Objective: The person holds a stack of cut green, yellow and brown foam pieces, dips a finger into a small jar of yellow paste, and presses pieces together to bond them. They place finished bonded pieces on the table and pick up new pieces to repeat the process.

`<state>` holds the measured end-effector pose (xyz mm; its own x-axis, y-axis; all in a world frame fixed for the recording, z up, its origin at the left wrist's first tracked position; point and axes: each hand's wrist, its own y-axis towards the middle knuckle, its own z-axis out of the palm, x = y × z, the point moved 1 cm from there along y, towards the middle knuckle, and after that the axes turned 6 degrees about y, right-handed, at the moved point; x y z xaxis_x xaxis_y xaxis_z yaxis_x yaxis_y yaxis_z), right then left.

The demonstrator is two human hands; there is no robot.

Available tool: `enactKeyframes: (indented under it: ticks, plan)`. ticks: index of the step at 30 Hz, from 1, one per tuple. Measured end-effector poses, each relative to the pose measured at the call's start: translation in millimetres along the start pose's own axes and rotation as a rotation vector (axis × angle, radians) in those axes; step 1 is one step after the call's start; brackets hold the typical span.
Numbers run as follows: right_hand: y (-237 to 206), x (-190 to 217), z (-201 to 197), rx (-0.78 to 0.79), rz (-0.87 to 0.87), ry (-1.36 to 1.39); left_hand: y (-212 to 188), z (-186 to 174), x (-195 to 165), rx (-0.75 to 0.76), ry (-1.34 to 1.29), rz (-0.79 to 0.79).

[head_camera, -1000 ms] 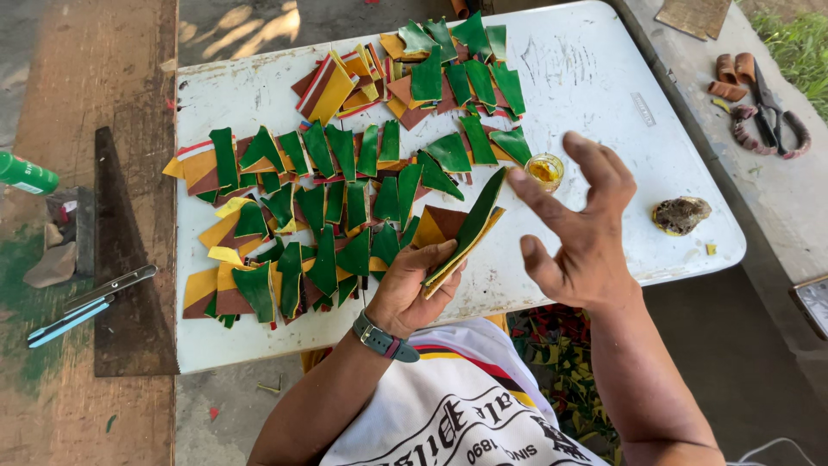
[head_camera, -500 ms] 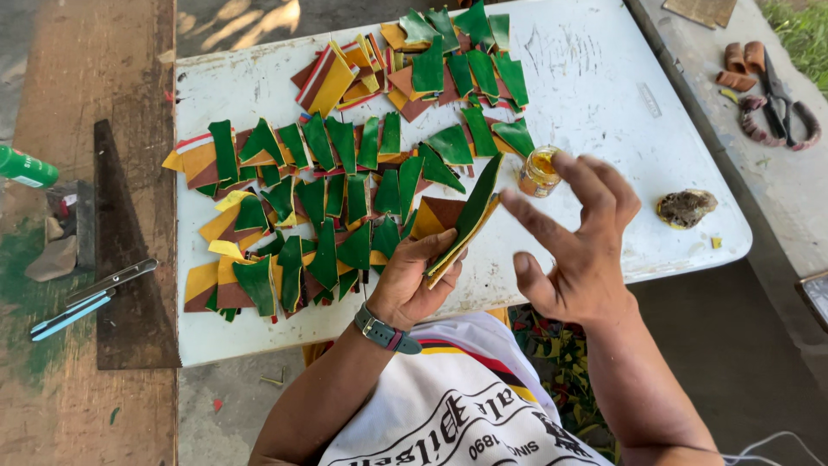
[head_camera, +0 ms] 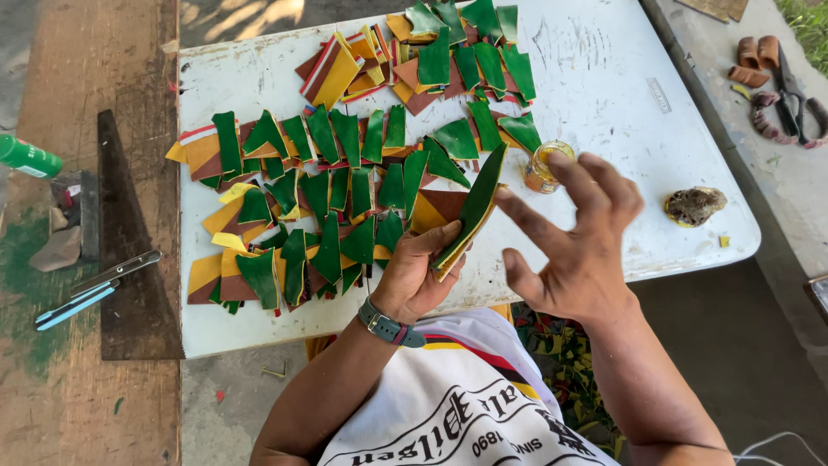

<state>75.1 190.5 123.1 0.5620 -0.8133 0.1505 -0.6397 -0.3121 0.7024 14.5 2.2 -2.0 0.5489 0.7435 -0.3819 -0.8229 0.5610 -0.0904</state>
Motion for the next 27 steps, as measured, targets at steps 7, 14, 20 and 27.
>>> enactKeyframes:
  ticks: [7,14,20,27]
  plan:
    - [-11,-1,7,0.000,0.042,0.097,0,-6,-2,0.260,-0.133,-0.021]
    - [-6,-98,0,0.266,0.327,-0.143,-3,-6,-9,0.023,0.071,0.067]
    - [15,-167,57,0.791,0.412,-0.219,2,-16,-8,-0.066,0.090,0.098]
    - [30,-187,94,1.157,0.514,-0.368,15,-18,-6,-0.071,0.114,0.081]
